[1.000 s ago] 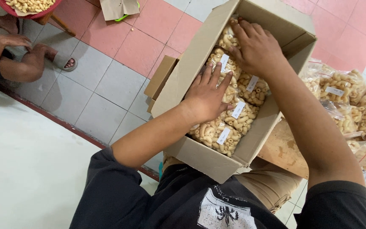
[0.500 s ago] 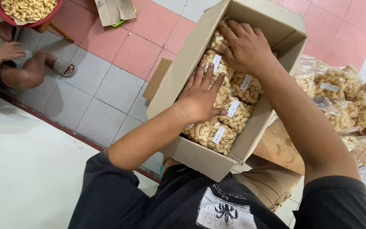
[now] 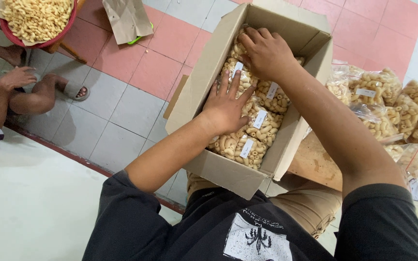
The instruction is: Packing and organizing small plastic bags of snacks into a cardboard box.
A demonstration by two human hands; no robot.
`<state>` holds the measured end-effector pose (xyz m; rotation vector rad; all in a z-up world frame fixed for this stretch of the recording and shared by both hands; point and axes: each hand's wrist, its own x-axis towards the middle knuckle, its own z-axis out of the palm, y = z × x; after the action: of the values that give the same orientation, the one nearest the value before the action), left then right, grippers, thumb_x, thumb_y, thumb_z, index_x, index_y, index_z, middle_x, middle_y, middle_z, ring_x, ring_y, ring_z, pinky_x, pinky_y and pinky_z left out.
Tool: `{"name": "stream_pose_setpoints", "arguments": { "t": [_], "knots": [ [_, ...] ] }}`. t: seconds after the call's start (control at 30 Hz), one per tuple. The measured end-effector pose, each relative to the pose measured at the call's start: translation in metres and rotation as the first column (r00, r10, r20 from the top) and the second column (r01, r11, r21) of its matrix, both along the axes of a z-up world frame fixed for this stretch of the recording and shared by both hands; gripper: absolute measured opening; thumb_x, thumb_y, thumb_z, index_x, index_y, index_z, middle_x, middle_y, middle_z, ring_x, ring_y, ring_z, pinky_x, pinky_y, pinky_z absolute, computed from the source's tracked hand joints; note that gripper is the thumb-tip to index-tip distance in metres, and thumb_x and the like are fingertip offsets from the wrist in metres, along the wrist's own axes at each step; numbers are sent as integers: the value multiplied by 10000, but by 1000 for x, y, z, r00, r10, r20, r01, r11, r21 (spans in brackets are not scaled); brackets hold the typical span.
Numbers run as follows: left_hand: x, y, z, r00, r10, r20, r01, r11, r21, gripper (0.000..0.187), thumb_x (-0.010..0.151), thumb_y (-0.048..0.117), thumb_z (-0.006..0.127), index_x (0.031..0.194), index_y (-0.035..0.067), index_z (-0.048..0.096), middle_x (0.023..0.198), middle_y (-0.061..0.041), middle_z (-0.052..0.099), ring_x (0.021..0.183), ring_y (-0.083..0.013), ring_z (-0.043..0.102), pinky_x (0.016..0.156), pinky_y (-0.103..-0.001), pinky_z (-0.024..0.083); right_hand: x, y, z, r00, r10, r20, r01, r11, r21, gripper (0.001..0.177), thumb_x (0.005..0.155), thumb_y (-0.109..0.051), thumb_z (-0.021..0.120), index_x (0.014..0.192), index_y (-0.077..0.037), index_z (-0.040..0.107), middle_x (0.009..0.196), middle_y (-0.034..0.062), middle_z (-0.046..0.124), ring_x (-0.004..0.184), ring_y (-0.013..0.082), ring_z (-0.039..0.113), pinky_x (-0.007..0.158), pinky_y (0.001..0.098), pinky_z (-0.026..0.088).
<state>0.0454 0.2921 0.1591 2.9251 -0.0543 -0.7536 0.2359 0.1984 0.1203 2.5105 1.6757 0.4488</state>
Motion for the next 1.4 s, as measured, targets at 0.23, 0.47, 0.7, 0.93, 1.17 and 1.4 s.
{"name": "stream_pose_setpoints", "arguments": {
  "t": [0.23, 0.47, 0.7, 0.93, 1.17, 1.4],
  "knots": [
    [-3, 2, 14, 1000, 15, 5, -15, 999, -29, 926, 994, 641, 527, 1676, 281, 15, 1719, -217, -124, 1556, -496, -131, 1250, -599, 104, -11, -18, 46, 911, -21, -412, 19, 1000, -9, 616, 1019, -354, 594, 1557, -102, 429, 1647, 248, 310, 1473, 450, 335, 1127, 589, 350],
    [-8, -9, 42, 995, 14, 95, -2, 993, -119, 881, 1004, 626, 524, 1674, 250, 92, 1707, -213, -147, 1561, -495, -98, 1231, -652, 83, -65, -91, 91, 856, 48, -516, 56, 981, 184, 518, 1050, -337, 596, 1478, -58, 509, 1622, 221, 386, 1440, 445, 408, 1104, 597, 380],
    [-8, -67, 52, 939, -136, 317, 154, 987, -32, 880, 1046, 636, 481, 1671, 143, 106, 1706, -205, -80, 1563, -484, 51, 1181, -689, 184, -103, -188, 91, 896, 44, -441, 134, 921, 365, 438, 1057, -280, 630, 1420, -46, 552, 1589, 241, 443, 1404, 457, 476, 1077, 581, 423],
    [-9, -177, 70, 914, -157, 375, 294, 892, -343, 752, 1108, 424, 498, 1662, 145, 71, 1736, -189, 27, 1587, -445, 92, 1184, -656, 216, -145, -288, 94, 899, -12, -437, 241, 848, 472, 446, 1071, -187, 656, 1445, 18, 523, 1568, 268, 439, 1407, 478, 480, 1090, 594, 425],
    [-13, -284, 23, 857, -35, 514, 431, 594, -679, 640, 1126, 390, 423, 1658, 168, 146, 1750, -182, 210, 1640, -380, 185, 1305, -541, 202, -187, -368, 76, 862, -104, -497, 454, 596, 663, 411, 1085, -104, 634, 1460, 18, 522, 1399, 208, 614, 1277, 383, 603, 1017, 505, 493],
    [-28, -332, -57, 981, 39, 189, 148, 479, -865, 666, 1121, 471, 336, 1627, 51, 228, 1644, -357, 199, 1531, -544, 223, 1216, -692, 199, -188, -414, -13, 691, -281, -665, 718, 371, 589, 513, 985, -71, 732, 1443, 49, 536, 1320, 321, 615, 1161, 517, 635, 893, 551, 543]
  ]
}}
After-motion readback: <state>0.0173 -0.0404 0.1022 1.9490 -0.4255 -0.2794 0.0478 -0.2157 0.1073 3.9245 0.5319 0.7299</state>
